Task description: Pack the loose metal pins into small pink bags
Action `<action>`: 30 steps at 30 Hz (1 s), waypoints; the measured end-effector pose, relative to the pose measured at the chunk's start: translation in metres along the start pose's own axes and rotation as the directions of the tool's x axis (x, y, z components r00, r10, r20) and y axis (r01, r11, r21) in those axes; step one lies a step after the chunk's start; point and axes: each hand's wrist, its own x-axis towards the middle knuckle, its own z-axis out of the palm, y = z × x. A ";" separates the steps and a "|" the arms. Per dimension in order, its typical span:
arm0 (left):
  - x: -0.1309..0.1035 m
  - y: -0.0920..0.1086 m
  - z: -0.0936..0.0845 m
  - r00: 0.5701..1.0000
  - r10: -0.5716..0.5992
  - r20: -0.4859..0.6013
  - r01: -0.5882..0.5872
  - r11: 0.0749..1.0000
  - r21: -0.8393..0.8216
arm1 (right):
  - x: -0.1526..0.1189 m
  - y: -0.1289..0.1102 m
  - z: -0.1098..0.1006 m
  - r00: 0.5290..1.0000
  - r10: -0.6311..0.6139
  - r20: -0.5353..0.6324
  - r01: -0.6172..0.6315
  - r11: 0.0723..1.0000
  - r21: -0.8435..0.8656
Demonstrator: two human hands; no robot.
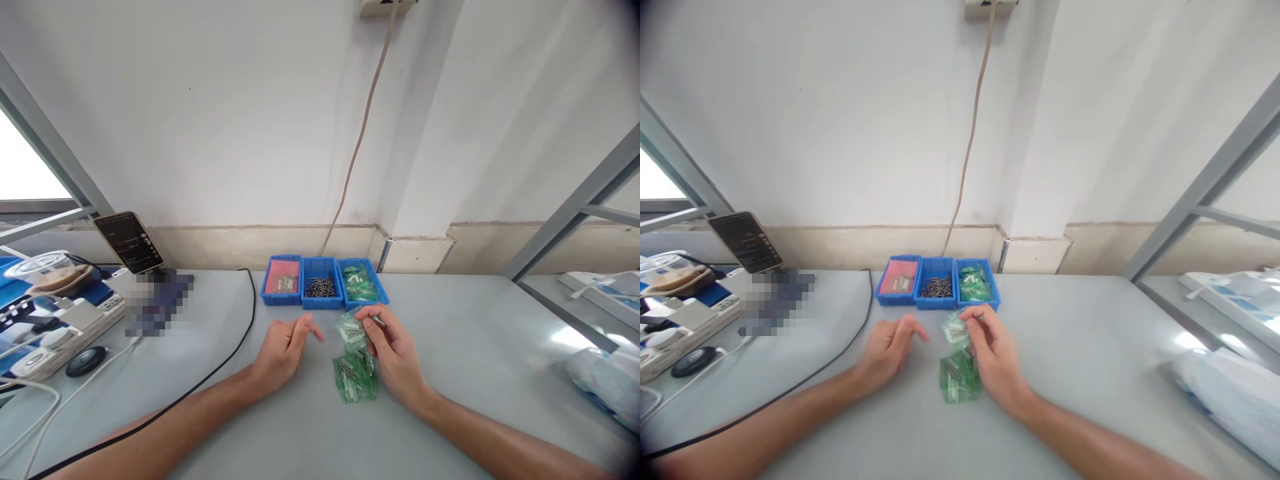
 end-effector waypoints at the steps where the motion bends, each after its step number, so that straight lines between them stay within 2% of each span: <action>1: 0.001 0.001 0.000 1.000 -0.021 -0.017 0.021 1.000 -0.002 | 0.000 0.000 0.000 1.000 -0.005 0.004 0.005 1.000 0.001; 3: 0.002 0.001 -0.001 1.000 0.018 -0.010 -0.018 1.000 0.022 | 0.000 0.001 0.000 1.000 -0.008 0.006 0.008 1.000 -0.001; 7: 0.002 -0.006 -0.004 0.973 0.230 0.037 -0.232 0.953 0.195 | -0.001 0.003 0.000 1.000 0.000 0.008 0.000 1.000 0.001; 10: 0.000 -0.010 -0.003 0.960 0.269 0.074 -0.279 0.924 0.261 | -0.001 0.003 -0.001 1.000 0.004 0.007 -0.004 1.000 0.002; 14: -0.003 -0.013 0.000 0.927 0.348 0.137 -0.373 0.892 0.254 | -0.001 0.002 -0.001 1.000 -0.005 0.009 0.005 1.000 -0.004; 18: -0.003 -0.014 -0.002 0.856 0.494 0.153 -0.517 0.812 0.272 | -0.001 0.001 -0.001 1.000 0.012 0.020 -0.013 1.000 0.014; 21: 0.001 -0.007 -0.005 0.747 0.651 0.135 -0.644 0.659 0.389 | -0.001 0.001 -0.002 0.999 0.021 0.027 -0.022 1.000 0.021; 23: 0.004 -0.001 -0.006 0.702 0.701 0.128 -0.670 0.587 0.455 | -0.002 0.003 -0.002 0.999 0.023 0.025 -0.023 1.000 0.008; 25: 0.006 0.004 -0.006 0.707 0.696 0.128 -0.660 0.582 0.475 | -0.002 0.004 -0.004 0.999 0.031 0.025 -0.031 0.999 -0.010; 30: 0.007 0.002 -0.002 0.759 0.641 0.109 -0.610 0.644 0.461 | -0.002 0.004 -0.005 0.998 0.011 0.055 -0.008 0.998 -0.063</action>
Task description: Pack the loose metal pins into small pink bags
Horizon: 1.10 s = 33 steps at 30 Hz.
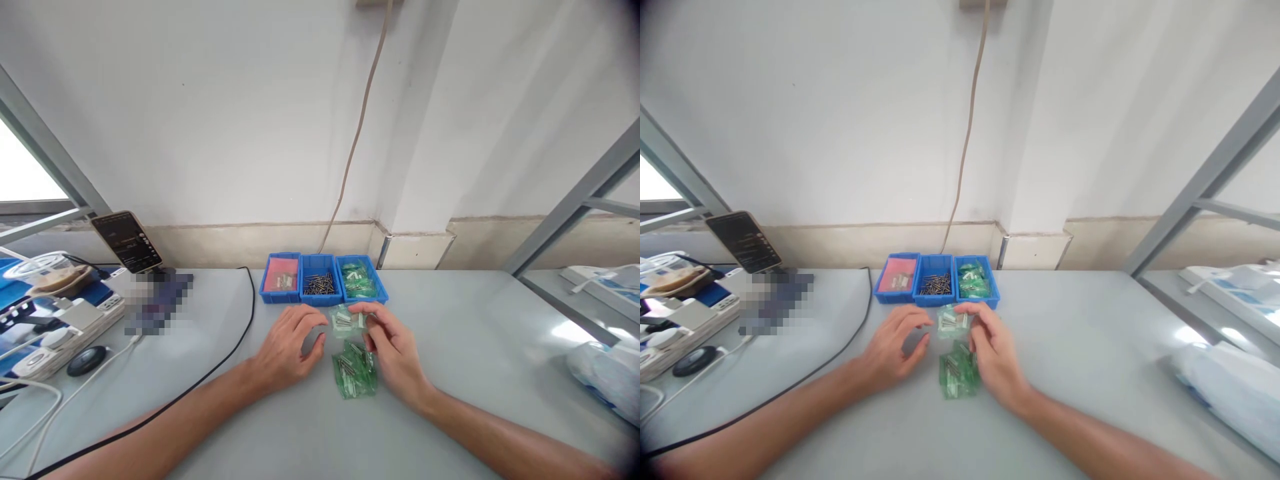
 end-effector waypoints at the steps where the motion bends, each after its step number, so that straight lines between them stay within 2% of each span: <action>1: -0.001 -0.001 0.001 1.000 -0.008 0.004 0.008 1.000 -0.006 | 0.000 -0.001 0.000 1.000 -0.009 0.009 0.009 1.000 -0.013; 11: -0.005 -0.010 0.004 0.992 -0.103 0.070 0.109 0.989 -0.104 | 0.004 -0.007 0.006 0.995 -0.003 0.096 0.008 0.999 -0.051; 15: -0.007 -0.011 0.003 0.969 -0.228 0.095 0.239 0.961 -0.141 | 0.004 -0.011 0.006 0.989 -0.100 0.110 0.117 0.980 -0.159; 17: -0.007 -0.012 0.003 0.963 -0.256 0.087 0.267 0.948 -0.172 | 0.003 -0.013 0.006 0.985 -0.127 0.118 0.147 0.973 -0.177; 23: -0.006 -0.011 0.004 0.987 -0.109 0.114 0.132 0.968 -0.215 | 0.004 -0.011 0.007 0.983 0.069 0.170 -0.061 0.997 -0.052; 29: -0.004 -0.011 0.002 0.986 -0.137 0.096 0.150 0.978 -0.144 | 0.004 -0.009 0.007 0.974 0.084 0.208 -0.076 0.996 -0.046; 31: -0.004 -0.011 0.000 0.976 -0.195 0.096 0.208 0.964 -0.164 | 0.004 -0.009 0.006 0.974 0.061 0.216 -0.050 0.997 -0.059; 33: -0.003 -0.010 -0.002 0.936 -0.322 0.145 0.347 0.916 -0.204 | 0.003 -0.010 0.005 0.977 0.010 0.213 0.007 0.997 -0.082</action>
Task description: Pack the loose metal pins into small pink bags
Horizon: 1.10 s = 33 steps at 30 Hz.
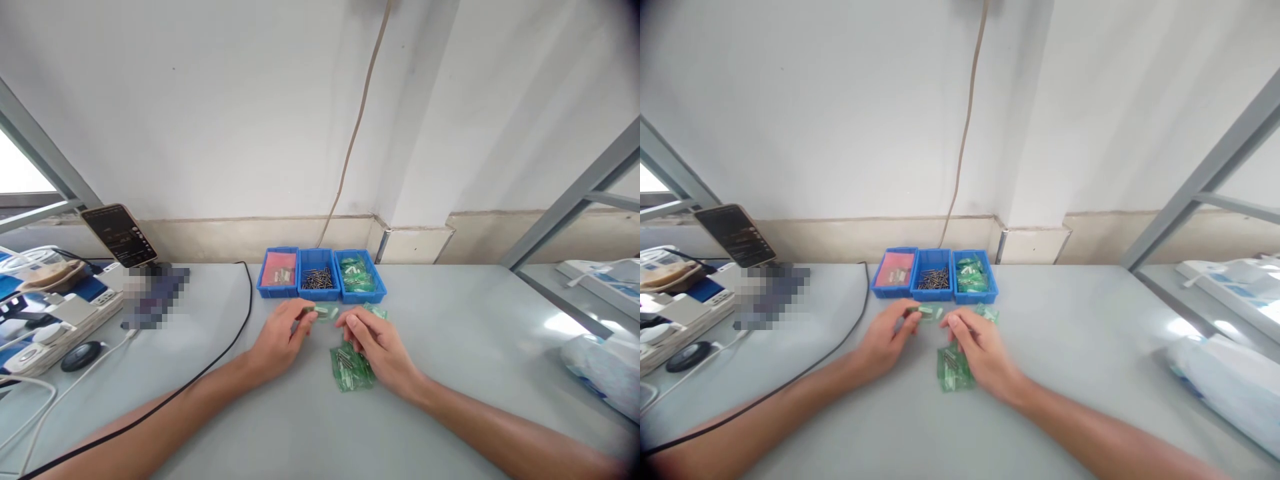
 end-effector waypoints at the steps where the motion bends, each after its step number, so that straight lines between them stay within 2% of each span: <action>1: 0.000 0.001 -0.001 0.997 -0.077 0.023 0.077 0.996 -0.038 | 0.000 0.000 -0.001 0.999 -0.034 -0.004 0.034 0.999 -0.018; 3: 0.001 0.005 -0.003 0.980 -0.179 0.083 0.188 0.975 -0.116 | -0.001 -0.001 -0.002 0.995 -0.095 0.004 0.095 0.995 -0.040; 5: 0.003 0.008 -0.004 0.971 -0.208 0.122 0.226 0.959 -0.169 | -0.002 -0.001 -0.002 0.993 -0.109 0.043 0.111 0.993 -0.035; 9: 0.004 0.009 -0.001 0.968 -0.176 0.176 0.210 0.957 -0.198 | -0.002 0.000 -0.002 0.992 -0.103 0.076 0.107 0.993 -0.052; 14: 0.002 0.003 0.003 0.987 -0.130 0.094 0.151 0.950 -0.275 | -0.002 0.000 -0.002 0.997 -0.079 0.012 0.080 0.991 -0.111; 17: 0.002 0.003 0.003 0.994 -0.053 0.092 0.073 0.970 -0.230 | -0.002 0.001 -0.002 0.999 -0.038 -0.015 0.036 0.994 -0.106; 20: 0.003 0.005 0.003 0.996 -0.018 0.084 0.032 0.985 -0.168 | 0.000 0.002 -0.002 0.999 -0.047 -0.028 0.043 0.993 -0.111; 26: 0.002 0.005 0.003 0.994 -0.105 0.033 0.106 0.993 -0.048 | 0.002 0.001 0.001 0.999 0.034 0.024 -0.033 0.998 -0.047; 30: 0.001 0.006 0.002 0.992 -0.122 0.038 0.123 0.992 -0.040 | 0.000 -0.001 0.000 0.997 -0.069 -0.038 0.063 0.988 -0.142; 33: 0.001 0.007 0.001 0.992 -0.119 0.047 0.122 0.991 -0.053 | -0.001 0.001 0.001 0.998 -0.047 -0.049 0.042 0.995 -0.095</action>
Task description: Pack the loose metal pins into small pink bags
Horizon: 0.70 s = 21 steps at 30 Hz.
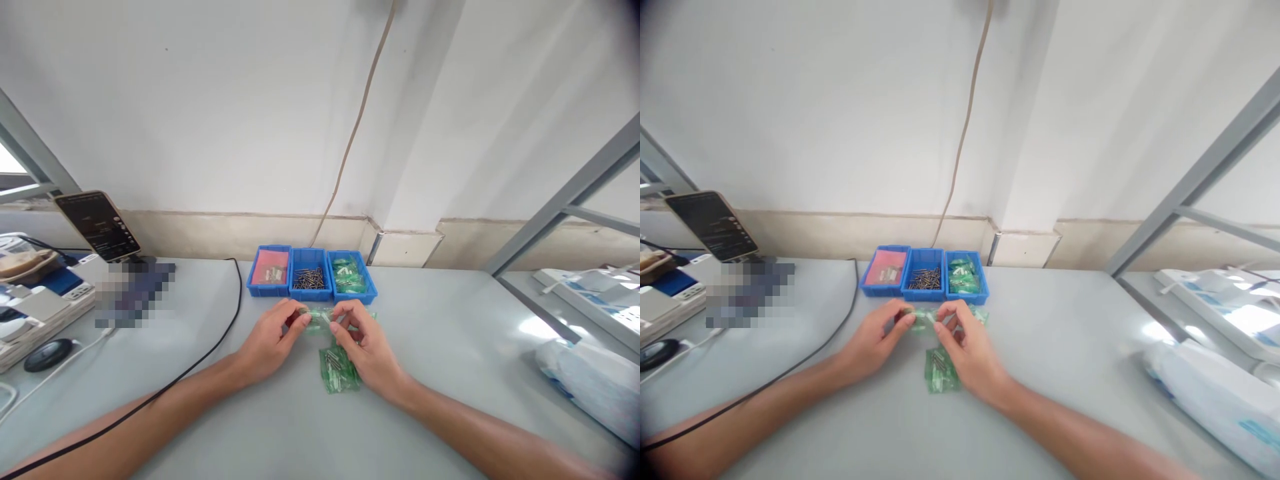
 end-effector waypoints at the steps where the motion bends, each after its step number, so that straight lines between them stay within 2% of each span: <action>1: 0.000 0.000 0.000 1.000 0.003 0.004 -0.003 1.000 -0.005 | -0.001 0.001 0.001 1.000 0.008 0.005 -0.008 1.000 0.028; 4: -0.001 -0.004 0.002 1.000 0.006 0.013 -0.006 1.000 -0.025 | -0.002 0.002 0.002 1.000 -0.011 0.010 0.010 0.998 0.062; 8: -0.004 -0.007 0.003 1.000 -0.008 0.019 0.009 0.998 -0.060 | -0.003 0.003 0.002 0.999 -0.037 0.009 0.037 0.999 0.014; 12: -0.006 -0.006 0.002 0.998 0.048 0.040 -0.046 0.998 -0.050 | -0.003 0.003 -0.001 0.996 -0.082 0.040 0.084 0.995 -0.055; 17: -0.007 -0.005 0.002 0.995 0.097 0.013 -0.097 0.995 -0.038 | -0.001 0.005 -0.001 0.996 -0.074 0.051 0.076 0.996 -0.037; 21: -0.006 -0.008 0.004 0.992 0.118 0.034 -0.118 0.993 -0.012 | 0.001 0.005 -0.001 0.997 -0.065 0.031 0.066 0.997 -0.032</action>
